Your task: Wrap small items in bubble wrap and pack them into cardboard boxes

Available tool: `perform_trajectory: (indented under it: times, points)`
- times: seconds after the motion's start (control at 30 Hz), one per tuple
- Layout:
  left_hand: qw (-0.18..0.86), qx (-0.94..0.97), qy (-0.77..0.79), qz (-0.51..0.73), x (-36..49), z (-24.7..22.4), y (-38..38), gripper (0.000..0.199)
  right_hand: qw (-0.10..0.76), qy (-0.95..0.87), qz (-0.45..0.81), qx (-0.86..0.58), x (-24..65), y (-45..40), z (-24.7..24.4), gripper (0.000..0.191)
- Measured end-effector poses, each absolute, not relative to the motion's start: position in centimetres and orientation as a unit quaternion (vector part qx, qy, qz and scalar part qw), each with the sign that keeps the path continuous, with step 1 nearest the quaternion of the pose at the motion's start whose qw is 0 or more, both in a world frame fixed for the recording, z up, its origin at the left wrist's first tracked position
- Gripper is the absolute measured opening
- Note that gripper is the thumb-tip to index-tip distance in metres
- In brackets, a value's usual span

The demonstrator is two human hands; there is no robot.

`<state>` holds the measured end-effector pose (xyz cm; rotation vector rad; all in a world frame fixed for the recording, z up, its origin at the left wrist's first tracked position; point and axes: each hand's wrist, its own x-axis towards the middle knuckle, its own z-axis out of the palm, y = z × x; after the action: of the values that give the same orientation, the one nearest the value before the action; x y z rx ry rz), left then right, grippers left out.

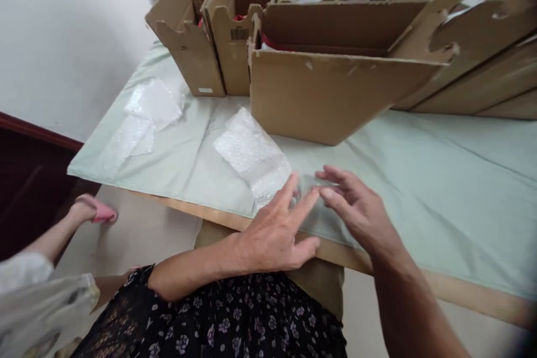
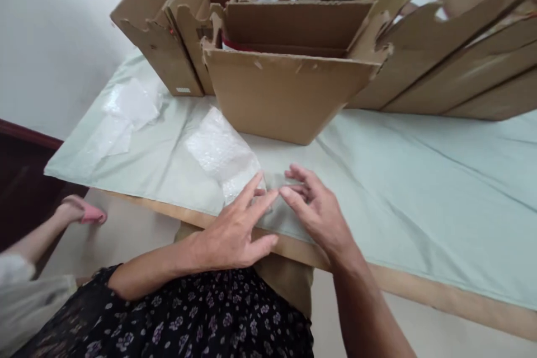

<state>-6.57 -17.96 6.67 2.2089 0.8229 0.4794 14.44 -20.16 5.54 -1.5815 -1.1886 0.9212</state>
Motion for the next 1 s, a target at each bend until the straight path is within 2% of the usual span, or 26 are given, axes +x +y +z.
perform_trajectory:
  times: [0.1,0.2,0.27,0.33,0.47,0.53,0.6,0.73,0.9,1.0]
  points:
    - [0.375,0.85,0.265,0.258,-6.3,7.3,-18.0,0.042,0.439,-0.496,0.371,-0.651,14.1,-21.3,4.3,0.058]
    - [0.336,0.816,0.302,0.359,-8.0,7.1,-17.2,0.023,0.414,-0.563,0.273,-0.661,13.6,-21.5,3.7,0.047]
    - [0.289,0.792,0.363,0.397,-10.0,6.5,-16.1,0.02,0.399,-0.628,0.175,-0.645,12.5,-21.6,3.9,0.035]
    - [0.251,0.768,0.434,0.4,-12.1,5.8,-15.0,0.02,0.371,-0.703,0.102,-0.598,11.0,-21.8,4.5,0.031]
    - [0.24,0.747,0.501,0.366,-14.7,4.3,-13.5,0.021,0.225,-0.826,0.095,-0.508,8.5,-22.2,5.3,0.041]
    - [0.233,0.756,0.494,0.361,-14.9,3.5,-13.3,0.023,0.189,-0.837,0.095,-0.505,8.3,-22.1,4.9,0.042]
    - [0.219,0.762,0.488,0.365,-14.8,2.9,-13.3,0.024,0.208,-0.829,0.075,-0.514,8.7,-21.8,4.0,0.037]
    - [0.204,0.75,0.489,0.396,-14.9,2.1,-13.3,0.031,0.3,-0.796,0.073,-0.521,9.7,-21.2,2.6,0.027]
    - [0.126,0.777,0.479,0.389,-16.5,2.5,-13.0,0.059,0.439,-0.655,0.279,-0.549,10.8,-21.7,4.6,0.026]
    - [0.112,0.8,0.461,0.367,-17.4,3.5,-12.4,0.076,0.543,-0.517,0.333,-0.572,12.2,-22.6,6.3,0.02]
